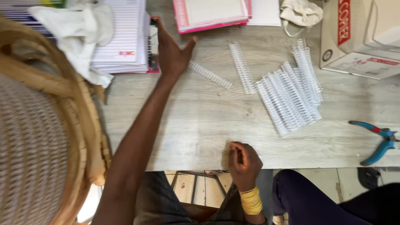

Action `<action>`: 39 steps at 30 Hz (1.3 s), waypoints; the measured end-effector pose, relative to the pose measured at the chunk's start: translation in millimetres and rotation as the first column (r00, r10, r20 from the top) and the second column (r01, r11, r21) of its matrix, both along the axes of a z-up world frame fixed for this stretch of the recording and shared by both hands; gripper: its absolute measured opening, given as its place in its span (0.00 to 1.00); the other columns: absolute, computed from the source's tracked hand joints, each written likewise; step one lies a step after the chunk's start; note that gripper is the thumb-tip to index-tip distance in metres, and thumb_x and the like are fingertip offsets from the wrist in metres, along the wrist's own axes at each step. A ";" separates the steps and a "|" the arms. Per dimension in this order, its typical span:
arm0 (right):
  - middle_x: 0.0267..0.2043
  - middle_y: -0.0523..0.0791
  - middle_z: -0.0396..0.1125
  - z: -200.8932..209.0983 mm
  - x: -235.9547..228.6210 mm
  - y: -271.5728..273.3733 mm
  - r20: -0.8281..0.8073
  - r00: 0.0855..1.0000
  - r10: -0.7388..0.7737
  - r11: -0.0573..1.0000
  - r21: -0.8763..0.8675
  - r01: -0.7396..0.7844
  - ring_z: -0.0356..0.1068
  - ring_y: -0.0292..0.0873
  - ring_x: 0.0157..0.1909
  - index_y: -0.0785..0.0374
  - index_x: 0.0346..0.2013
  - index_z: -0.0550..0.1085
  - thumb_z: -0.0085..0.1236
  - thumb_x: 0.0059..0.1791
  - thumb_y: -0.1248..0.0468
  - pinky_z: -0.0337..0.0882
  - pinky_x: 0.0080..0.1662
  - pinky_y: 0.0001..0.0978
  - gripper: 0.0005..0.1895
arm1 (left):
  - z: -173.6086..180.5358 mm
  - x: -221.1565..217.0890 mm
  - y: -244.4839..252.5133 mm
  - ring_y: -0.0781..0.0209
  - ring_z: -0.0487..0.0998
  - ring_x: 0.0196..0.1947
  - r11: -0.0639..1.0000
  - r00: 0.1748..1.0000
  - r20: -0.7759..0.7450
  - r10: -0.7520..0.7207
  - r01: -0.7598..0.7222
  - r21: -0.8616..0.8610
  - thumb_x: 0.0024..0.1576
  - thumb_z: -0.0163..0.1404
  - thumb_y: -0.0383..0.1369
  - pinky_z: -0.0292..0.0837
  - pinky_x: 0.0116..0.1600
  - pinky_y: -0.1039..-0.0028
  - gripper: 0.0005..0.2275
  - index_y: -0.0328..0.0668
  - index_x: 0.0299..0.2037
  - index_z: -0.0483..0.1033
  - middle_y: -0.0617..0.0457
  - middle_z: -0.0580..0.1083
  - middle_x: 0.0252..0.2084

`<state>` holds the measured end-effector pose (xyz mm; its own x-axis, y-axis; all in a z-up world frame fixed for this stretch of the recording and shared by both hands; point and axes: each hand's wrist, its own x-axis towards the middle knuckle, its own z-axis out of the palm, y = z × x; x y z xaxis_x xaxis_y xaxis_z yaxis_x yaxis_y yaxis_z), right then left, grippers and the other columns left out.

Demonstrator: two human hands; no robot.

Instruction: The person assembles spiral-bound notebooks by inserting metal spiral coils into the punched holes of the paper stacks. They handle the notebooks and coils by hand, aligning the pages and securing the binding. The person also stacks the completed notebooks on the table.

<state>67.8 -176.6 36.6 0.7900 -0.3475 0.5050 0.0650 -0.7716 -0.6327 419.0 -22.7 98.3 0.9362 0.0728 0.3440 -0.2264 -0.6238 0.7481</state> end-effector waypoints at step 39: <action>0.35 0.77 0.66 32.5 -33.5 -10.6 -0.097 0.972 0.213 0.973 0.112 -0.202 0.67 0.82 0.45 0.88 0.43 0.73 0.53 0.56 0.72 0.68 0.52 0.66 0.13 | 57.2 -345.4 -87.9 0.47 0.78 0.57 0.098 0.762 -0.374 -0.529 -0.383 -0.918 0.56 0.65 0.27 0.77 0.64 0.46 0.26 0.30 0.64 0.70 0.42 0.76 0.56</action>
